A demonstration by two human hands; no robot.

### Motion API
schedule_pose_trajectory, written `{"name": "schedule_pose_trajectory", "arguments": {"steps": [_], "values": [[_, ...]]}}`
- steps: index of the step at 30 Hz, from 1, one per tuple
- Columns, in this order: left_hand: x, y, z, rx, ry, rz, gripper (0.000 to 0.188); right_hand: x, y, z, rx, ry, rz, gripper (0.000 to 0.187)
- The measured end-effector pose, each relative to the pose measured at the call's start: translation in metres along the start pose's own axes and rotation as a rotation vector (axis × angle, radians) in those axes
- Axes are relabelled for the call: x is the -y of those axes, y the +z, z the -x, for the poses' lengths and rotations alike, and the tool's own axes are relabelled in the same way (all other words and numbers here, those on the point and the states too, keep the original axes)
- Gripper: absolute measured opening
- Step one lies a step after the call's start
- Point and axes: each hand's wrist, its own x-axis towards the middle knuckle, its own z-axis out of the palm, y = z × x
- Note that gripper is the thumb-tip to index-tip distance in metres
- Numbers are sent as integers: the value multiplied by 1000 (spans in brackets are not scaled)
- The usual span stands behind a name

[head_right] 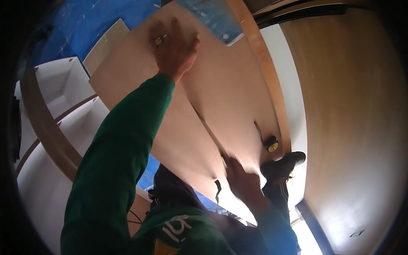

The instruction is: The person cuts a piece of wood veneer using a knife, following a marked line on the surface while holding the material steady.

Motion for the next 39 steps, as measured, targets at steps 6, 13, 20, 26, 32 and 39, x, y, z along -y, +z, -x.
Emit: {"name": "schedule_pose_trajectory", "arguments": {"steps": [6,13,20,26,32,39], "values": [[-4,-19,3,23,-96,54,95,0,44,-79,-353,-55,-531,36],[-10,-27,0,-4,-109,64,95,-19,-15,170,101,413,-386,42],[-11,-19,1,-25,-110,68,95,-6,-7,57,13,-31,61,28],[-13,-26,8,44,-100,58,95,0,48,-81,-310,8,-393,36],[-12,-32,0,38,-113,58,96,-16,5,121,-21,196,-224,37],[-14,-26,0,62,-143,51,96,-17,7,147,-222,92,-353,39]]}}
